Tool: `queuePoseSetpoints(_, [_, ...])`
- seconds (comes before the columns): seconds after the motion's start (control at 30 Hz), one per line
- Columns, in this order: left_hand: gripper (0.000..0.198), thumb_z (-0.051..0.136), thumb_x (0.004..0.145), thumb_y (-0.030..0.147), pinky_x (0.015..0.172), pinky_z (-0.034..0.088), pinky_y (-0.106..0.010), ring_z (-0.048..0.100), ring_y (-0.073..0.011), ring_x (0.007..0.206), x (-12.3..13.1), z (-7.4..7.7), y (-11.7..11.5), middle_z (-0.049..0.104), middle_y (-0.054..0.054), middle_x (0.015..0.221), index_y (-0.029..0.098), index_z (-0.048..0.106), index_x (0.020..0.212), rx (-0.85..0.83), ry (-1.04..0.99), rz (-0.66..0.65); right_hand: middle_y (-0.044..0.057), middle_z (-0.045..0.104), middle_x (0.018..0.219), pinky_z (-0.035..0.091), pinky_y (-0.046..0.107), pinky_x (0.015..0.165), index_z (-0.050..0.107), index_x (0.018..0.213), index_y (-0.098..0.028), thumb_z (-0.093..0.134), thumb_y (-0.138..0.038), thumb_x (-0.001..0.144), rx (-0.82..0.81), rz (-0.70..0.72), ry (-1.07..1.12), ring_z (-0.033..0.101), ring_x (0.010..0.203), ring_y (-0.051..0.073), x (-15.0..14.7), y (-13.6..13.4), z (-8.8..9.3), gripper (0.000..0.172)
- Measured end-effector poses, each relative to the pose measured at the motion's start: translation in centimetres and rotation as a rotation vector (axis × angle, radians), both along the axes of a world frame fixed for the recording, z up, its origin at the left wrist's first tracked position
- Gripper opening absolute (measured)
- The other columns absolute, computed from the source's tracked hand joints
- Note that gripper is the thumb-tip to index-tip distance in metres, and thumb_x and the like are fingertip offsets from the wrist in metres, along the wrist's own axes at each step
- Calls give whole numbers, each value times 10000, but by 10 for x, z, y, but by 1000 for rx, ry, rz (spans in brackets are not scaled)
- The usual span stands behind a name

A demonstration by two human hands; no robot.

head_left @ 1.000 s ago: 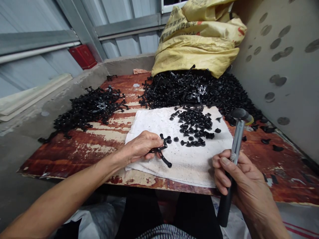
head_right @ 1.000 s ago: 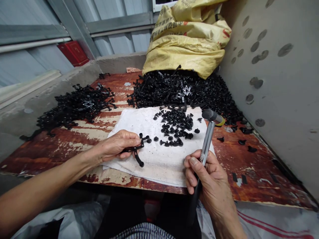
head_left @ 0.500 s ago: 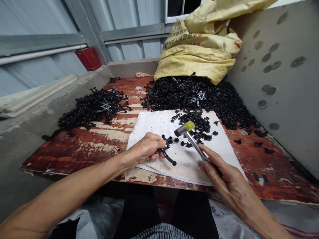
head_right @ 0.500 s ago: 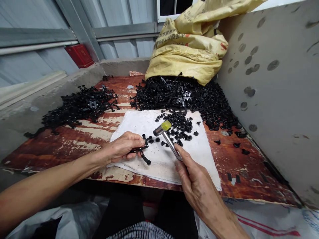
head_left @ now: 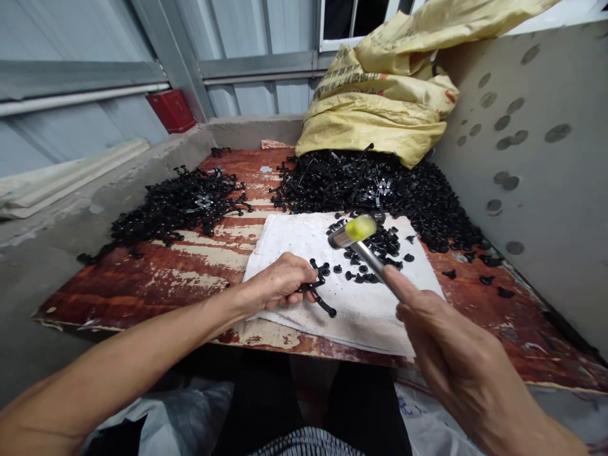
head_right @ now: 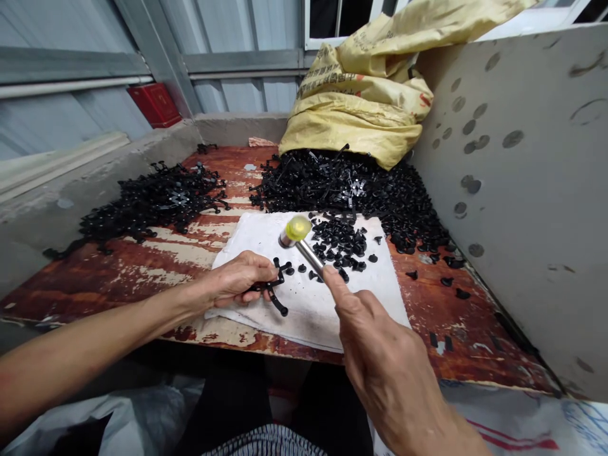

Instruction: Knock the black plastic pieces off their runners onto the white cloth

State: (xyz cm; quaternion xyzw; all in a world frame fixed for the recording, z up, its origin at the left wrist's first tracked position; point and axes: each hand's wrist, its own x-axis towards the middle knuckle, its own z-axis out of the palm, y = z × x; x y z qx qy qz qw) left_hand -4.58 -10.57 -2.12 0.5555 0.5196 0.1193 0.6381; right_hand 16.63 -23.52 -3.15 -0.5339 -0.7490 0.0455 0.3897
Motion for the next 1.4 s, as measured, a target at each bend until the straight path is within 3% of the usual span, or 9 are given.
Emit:
queuePoseSetpoints(0.1, [185, 566, 765, 256, 256, 138, -158, 337, -37, 251, 0, 1, 0, 587, -17, 498, 134, 560, 625, -1, -16, -11, 22, 566, 726, 444, 255, 428, 252, 1533, -377, 434, -68, 890, 63, -15, -38, 517, 487, 163, -3, -1, 1, 736])
queuePoseSetpoints(0.23, [128, 550, 768, 197, 260, 162, -145, 364, -40, 266, 2, 2, 0, 611, -22, 521, 138, 546, 654, -26, 10, 33, 12, 563, 691, 368, 243, 334, 311, 1521, -321, 408, -71, 884, -17, 31, -241, 474, 390, 148, -3, 4, -3, 691])
queuePoseSetpoints(0.4, [187, 527, 799, 194, 254, 140, -155, 345, -35, 261, 1, 3, 0, 600, -21, 519, 135, 537, 622, -38, 8, 8, 24, 602, 755, 459, 230, 415, 190, 1554, -303, 393, -46, 899, 55, -4, -166, 534, 464, 147, -5, 5, -3, 733])
queuePoseSetpoints(0.5, [171, 540, 801, 211, 260, 137, -158, 345, -36, 258, 0, 0, 1, 602, -15, 523, 138, 552, 647, -46, 40, 3, 20, 610, 721, 455, 234, 402, 288, 1530, -279, 381, -75, 903, -68, 10, -255, 519, 420, 143, -4, 6, -7, 666])
queuePoseSetpoints(0.7, [200, 543, 809, 252, 289, 133, -172, 323, -31, 260, -1, -3, 2, 590, -3, 526, 152, 524, 637, -19, 62, -29, 45, 655, 737, 476, 272, 461, 494, 1401, -227, 391, -190, 922, -196, -45, -137, 578, 473, 170, -3, 9, -14, 491])
queuePoseSetpoints(0.87, [223, 495, 843, 267, 346, 185, -180, 327, -42, 330, 2, 8, -12, 480, 56, 478, 175, 473, 641, 123, 27, -310, 5, 580, 599, 437, 278, 477, 609, 1165, -159, 470, -387, 904, -345, -132, 280, 538, 499, 174, -11, 21, -6, 374])
queuePoseSetpoints(1.07, [230, 451, 847, 206, 451, 259, -204, 350, -66, 469, 9, 21, -30, 389, 61, 526, 178, 427, 620, 399, -37, -751, -104, 342, 379, 219, 231, 321, 579, 774, -215, 563, -553, 803, -815, 47, 698, 276, 295, 87, -24, 30, -3, 340])
queuePoseSetpoints(1.23, [190, 472, 866, 261, 469, 288, -201, 402, -76, 490, 5, 18, -33, 448, 56, 553, 168, 531, 712, 418, 26, -670, -111, 346, 370, 208, 212, 340, 543, 721, -213, 569, -538, 809, -856, 87, 737, 266, 308, 68, -25, 30, -3, 338])
queuePoseSetpoints(1.4, [150, 502, 844, 198, 555, 318, -213, 452, -82, 567, -1, 17, -30, 507, 44, 607, 161, 625, 766, 655, 89, -724, -103, 361, 451, 168, 216, 327, 572, 737, -196, 607, -537, 794, -869, 237, 745, 246, 336, 55, -25, 31, -8, 348])
